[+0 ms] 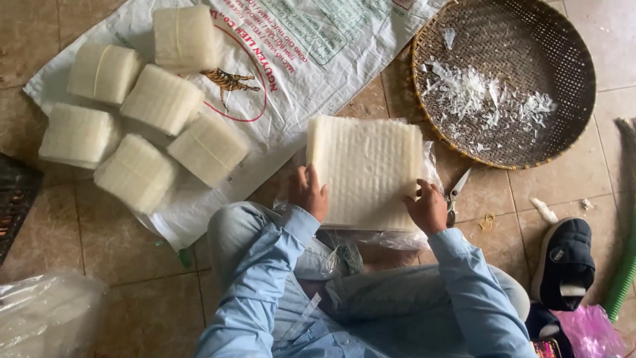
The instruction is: Cutting through thick stacks of thin translucent sheets using a pair of scissors while sitting on the floor.
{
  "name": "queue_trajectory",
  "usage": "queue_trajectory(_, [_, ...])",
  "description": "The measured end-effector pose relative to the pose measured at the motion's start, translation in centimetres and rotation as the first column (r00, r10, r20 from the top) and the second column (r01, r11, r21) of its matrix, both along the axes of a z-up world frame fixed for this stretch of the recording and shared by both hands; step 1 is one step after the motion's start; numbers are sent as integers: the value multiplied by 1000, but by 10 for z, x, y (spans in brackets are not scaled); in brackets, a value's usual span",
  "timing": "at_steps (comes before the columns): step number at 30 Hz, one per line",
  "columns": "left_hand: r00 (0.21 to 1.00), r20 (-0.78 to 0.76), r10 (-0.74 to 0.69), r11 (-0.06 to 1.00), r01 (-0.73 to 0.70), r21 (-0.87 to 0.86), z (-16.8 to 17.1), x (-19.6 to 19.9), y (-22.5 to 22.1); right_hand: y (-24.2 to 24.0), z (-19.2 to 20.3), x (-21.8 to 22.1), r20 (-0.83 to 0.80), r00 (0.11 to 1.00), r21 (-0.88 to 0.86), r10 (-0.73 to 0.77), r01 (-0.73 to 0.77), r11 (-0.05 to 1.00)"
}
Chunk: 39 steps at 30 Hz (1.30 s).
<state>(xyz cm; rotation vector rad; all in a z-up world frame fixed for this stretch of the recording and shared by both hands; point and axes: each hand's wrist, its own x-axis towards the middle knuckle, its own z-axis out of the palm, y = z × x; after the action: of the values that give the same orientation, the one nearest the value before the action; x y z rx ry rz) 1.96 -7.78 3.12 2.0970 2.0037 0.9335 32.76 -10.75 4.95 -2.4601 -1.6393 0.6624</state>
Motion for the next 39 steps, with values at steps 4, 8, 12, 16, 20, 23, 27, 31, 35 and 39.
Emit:
queue_trajectory(4, [1000, -25, -3, 1000, 3, -10, 0, 6, -4, 1, -3, 0, 31, 1000, 6, -3, 3, 1000])
queue_trajectory(8, [993, 115, 35, 997, -27, -73, -16, 3, 1, 2, 4, -3, 15, 1000, 3, -14, 14, 1000])
queue_trajectory(12, [982, 158, 105, 989, -87, -117, -21, 7, 2, 3, 4, -3, 17, 1000, 1, -1, 1, 1000])
queue_trajectory(16, [986, 143, 87, 996, -82, -44, -19, 6, 2, 3, 4, -2, 16, 1000, -2, -7, 7, 1000])
queue_trajectory(20, [983, 179, 45, 999, -48, 10, -26, 6, 1, 3, 1, 1, 19, 1000, 0, -6, 6, 1000])
queue_trajectory(23, [960, 263, 93, 993, -109, 49, -45, 4, 8, 4, 3, 3, 6, 1000, 9, -1, 1, 1000])
queue_trajectory(27, [953, 280, 112, 993, -121, 13, -53, 6, 9, 2, -1, 10, 35, 999, -7, 10, -10, 1000])
queue_trajectory(31, [929, 312, 198, 980, -190, -56, -71, 9, 12, 0, -12, 23, 25, 1000, -28, 6, -6, 1000])
queue_trajectory(35, [882, 374, 288, 958, -257, -131, -74, 9, 16, 1, -22, 34, 3, 1000, -91, -16, 17, 996])
queue_trajectory(39, [892, 387, 233, 972, -216, -88, -53, 16, 18, 1, -16, 29, -3, 999, -109, -35, 35, 993])
